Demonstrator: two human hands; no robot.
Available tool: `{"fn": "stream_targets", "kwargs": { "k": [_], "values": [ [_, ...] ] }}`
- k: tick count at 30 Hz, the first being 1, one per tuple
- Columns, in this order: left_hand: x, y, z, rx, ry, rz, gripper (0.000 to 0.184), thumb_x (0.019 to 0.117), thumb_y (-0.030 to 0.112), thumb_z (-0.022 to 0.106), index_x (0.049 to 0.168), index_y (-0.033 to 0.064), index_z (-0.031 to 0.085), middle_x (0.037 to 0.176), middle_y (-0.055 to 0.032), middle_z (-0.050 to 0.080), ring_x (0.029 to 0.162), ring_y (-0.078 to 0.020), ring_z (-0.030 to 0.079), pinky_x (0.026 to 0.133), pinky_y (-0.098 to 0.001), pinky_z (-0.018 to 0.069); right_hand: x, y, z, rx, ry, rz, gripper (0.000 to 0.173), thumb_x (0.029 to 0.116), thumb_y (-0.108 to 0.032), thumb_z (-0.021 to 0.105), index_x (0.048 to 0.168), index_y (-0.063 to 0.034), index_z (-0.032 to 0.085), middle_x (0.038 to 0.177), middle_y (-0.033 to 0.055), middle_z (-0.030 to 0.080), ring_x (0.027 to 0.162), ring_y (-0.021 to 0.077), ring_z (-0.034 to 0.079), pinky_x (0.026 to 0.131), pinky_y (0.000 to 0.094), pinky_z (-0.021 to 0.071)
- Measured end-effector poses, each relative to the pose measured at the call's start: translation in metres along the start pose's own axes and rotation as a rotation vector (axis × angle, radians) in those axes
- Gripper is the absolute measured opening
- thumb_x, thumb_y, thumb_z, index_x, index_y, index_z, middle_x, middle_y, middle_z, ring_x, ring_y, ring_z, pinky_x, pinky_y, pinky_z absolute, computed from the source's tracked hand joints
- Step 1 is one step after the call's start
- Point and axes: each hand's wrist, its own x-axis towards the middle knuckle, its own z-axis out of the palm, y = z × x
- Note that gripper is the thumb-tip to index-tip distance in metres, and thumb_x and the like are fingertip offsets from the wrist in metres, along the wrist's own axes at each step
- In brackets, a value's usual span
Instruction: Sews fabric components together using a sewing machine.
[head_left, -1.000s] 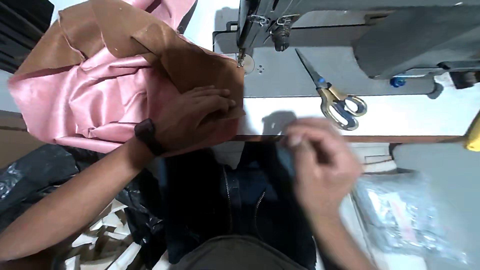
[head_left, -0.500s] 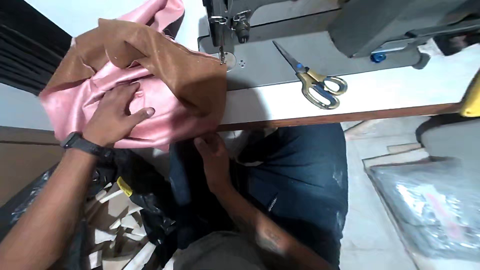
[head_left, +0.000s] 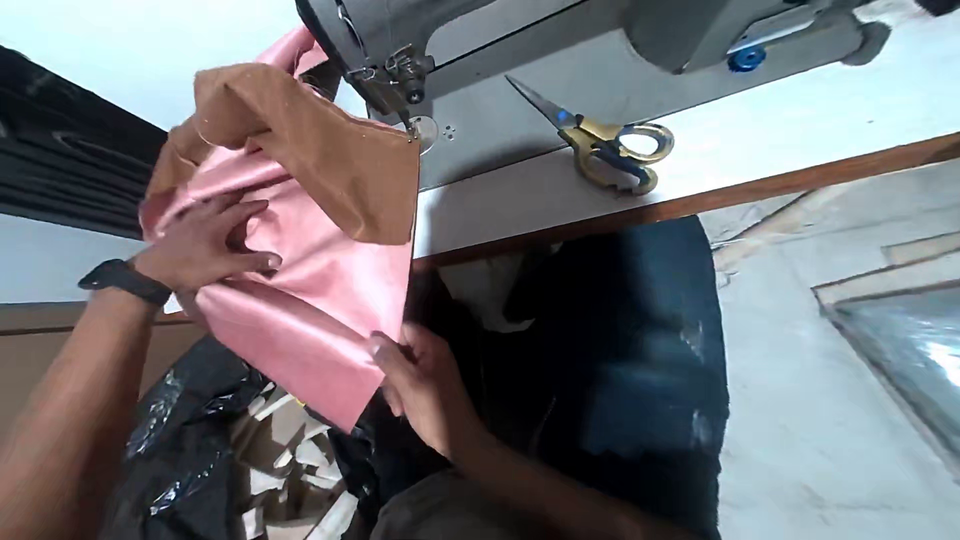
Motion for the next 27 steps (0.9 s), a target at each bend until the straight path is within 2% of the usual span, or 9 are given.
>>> {"fn": "stream_targets", "kwargs": {
  "k": [2,4,5,6,7,10,14,19,27],
  "values": [
    [-0.008,0.007,-0.004,-0.065,-0.028,-0.021,0.086,0.0774,0.076,0.071,0.149,0.0304,0.054,0.144,-0.0058,0.059,0.130,-0.0286,0.059,0.105,-0.0652,0.0479,0.003,0.017,-0.017,-0.057,0.066,-0.022,0.032,0.1022,-0.032,0.061,0.086,-0.0052,0.062,0.061,0.0068,0.057,0.048,0.0181,0.057,0.047,0.0331,0.0520],
    [-0.024,0.054,-0.024,-0.011,0.152,-0.121,0.047,0.0896,0.059,0.070,0.116,0.0202,0.074,0.106,-0.0120,0.075,0.096,-0.0379,0.072,0.080,-0.0741,0.0534,0.004,0.012,-0.027,-0.180,0.119,-0.072,0.032,0.0992,-0.033,0.064,0.077,-0.0103,0.062,0.062,0.0020,0.057,0.053,0.0148,0.058,0.050,0.0313,0.0515],
    [-0.033,0.087,-0.031,0.006,0.277,-0.110,0.040,0.0920,0.053,0.070,0.107,0.0160,0.074,0.098,-0.0126,0.074,0.089,-0.0383,0.071,0.076,-0.0725,0.0533,0.003,0.008,-0.029,-0.220,0.132,-0.087,0.031,0.0977,-0.032,0.065,0.074,-0.0123,0.062,0.061,0.0000,0.056,0.054,0.0127,0.056,0.051,0.0300,0.0490],
    [-0.039,0.122,-0.035,0.018,0.383,-0.016,0.040,0.0911,0.050,0.070,0.106,0.0137,0.072,0.100,-0.0105,0.072,0.094,-0.0340,0.070,0.080,-0.0656,0.0547,0.002,0.003,-0.029,-0.242,0.138,-0.097,0.031,0.0969,-0.032,0.066,0.072,-0.0134,0.062,0.061,-0.0012,0.054,0.054,0.0113,0.053,0.051,0.0289,0.0458],
    [-0.039,0.150,-0.032,-0.007,0.435,0.132,0.043,0.0891,0.048,0.073,0.114,0.0132,0.070,0.115,-0.0096,0.069,0.111,-0.0318,0.064,0.096,-0.0607,0.0510,0.002,0.002,-0.030,-0.249,0.134,-0.099,0.031,0.0967,-0.032,0.066,0.072,-0.0136,0.063,0.061,-0.0014,0.053,0.055,0.0108,0.052,0.051,0.0284,0.0445],
    [-0.010,0.191,-0.001,-0.057,0.476,0.511,0.048,0.0905,0.037,0.071,0.135,0.0210,0.067,0.154,-0.0016,0.052,0.151,-0.0279,0.036,0.125,-0.0555,0.0309,0.002,0.002,-0.029,-0.233,0.108,-0.088,0.027,0.0966,-0.031,0.066,0.076,-0.0129,0.063,0.062,-0.0008,0.054,0.055,0.0111,0.053,0.052,0.0282,0.0456],
    [0.017,0.195,0.043,-0.151,0.577,0.616,0.023,0.0966,0.024,0.066,0.116,0.0184,0.077,0.140,0.0020,0.066,0.148,-0.0249,0.043,0.128,-0.0559,0.0266,0.000,0.007,-0.030,-0.120,0.092,-0.079,0.019,0.0966,-0.022,0.069,0.088,-0.0054,0.065,0.068,0.0053,0.062,0.056,0.0147,0.060,0.052,0.0290,0.0528],
    [0.020,0.195,0.059,-0.200,0.571,0.645,0.029,0.0964,0.031,0.067,0.121,0.0174,0.075,0.140,0.0022,0.066,0.144,-0.0195,0.049,0.127,-0.0504,0.0309,-0.001,0.008,-0.034,-0.108,0.100,-0.018,0.028,0.0985,-0.022,0.068,0.121,-0.0058,0.062,0.089,0.0105,0.074,0.069,0.0222,0.072,0.059,0.0363,0.0621],
    [0.024,0.189,0.062,-0.528,0.559,0.694,0.017,0.1009,0.011,0.058,0.104,0.0094,0.074,0.135,-0.0012,0.068,0.138,-0.0182,0.054,0.122,-0.0438,0.0408,0.000,0.013,-0.032,-0.127,0.100,-0.055,0.021,0.1014,-0.017,0.063,0.107,0.0024,0.068,0.082,0.0138,0.069,0.061,0.0221,0.065,0.052,0.0348,0.0574]
  ]
}}
